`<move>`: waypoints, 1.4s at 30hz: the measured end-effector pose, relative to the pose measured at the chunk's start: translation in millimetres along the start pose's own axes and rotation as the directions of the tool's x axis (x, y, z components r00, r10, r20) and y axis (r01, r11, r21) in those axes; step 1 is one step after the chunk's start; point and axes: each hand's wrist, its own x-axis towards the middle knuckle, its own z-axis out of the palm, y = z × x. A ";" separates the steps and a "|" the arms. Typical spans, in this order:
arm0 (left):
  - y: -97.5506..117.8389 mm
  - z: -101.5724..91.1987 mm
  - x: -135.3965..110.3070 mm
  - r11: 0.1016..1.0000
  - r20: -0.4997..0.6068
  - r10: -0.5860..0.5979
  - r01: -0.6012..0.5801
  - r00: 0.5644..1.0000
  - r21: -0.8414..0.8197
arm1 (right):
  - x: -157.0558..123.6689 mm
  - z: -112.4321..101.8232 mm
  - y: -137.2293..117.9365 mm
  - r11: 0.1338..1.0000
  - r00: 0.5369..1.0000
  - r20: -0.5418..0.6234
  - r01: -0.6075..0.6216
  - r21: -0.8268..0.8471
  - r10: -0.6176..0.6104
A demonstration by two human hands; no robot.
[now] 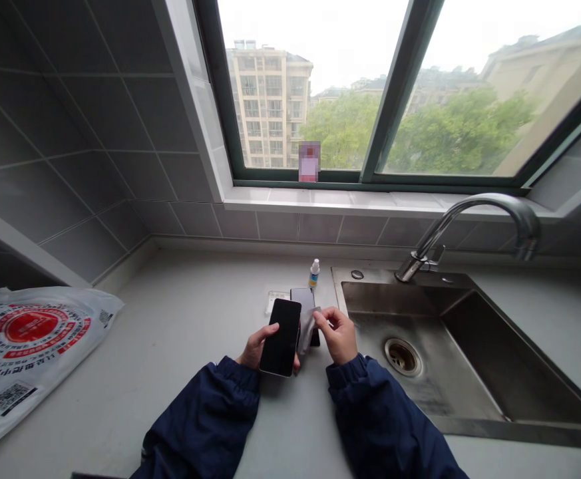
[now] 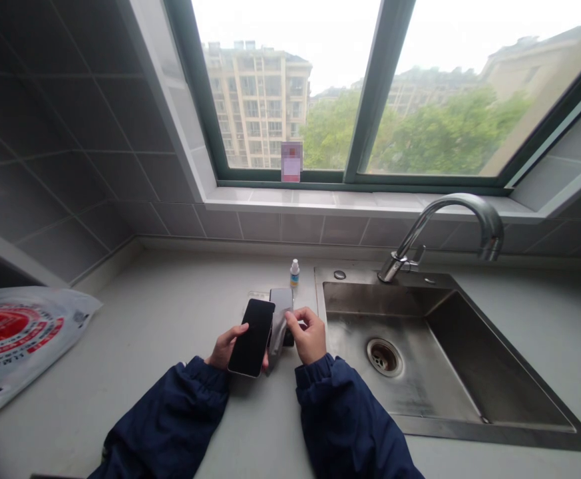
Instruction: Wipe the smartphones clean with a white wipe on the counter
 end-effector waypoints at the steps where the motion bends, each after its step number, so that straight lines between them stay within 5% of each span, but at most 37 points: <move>1: -0.3 0.3 0.0 1.000 0.013 0.023 -0.023 1.000 0.001 | 0.6 -0.2 0.8 1.000 1.000 -0.001 -0.003 0.018 0.003; 7: -1.0 0.4 -1.5 0.999 0.029 -0.033 0.033 0.999 0.017 | 0.8 0.5 1.0 0.996 1.000 -0.017 -0.015 0.087 0.017; 17: -3.2 -2.0 1.3 0.996 0.126 0.076 -0.070 0.989 -0.058 | -2.2 2.9 -8.0 0.993 0.994 -0.108 0.017 0.117 -0.004; 28: -4.8 -4.0 -0.8 0.999 0.142 -0.025 0.030 0.990 -0.034 | 0.0 1.2 -6.7 0.986 0.988 -0.140 -0.045 0.163 0.069; 42: -4.3 -0.9 -1.7 0.998 0.190 -0.064 0.068 0.980 -0.014 | 4.1 0.2 -8.3 0.916 0.967 -0.004 -0.242 0.319 0.257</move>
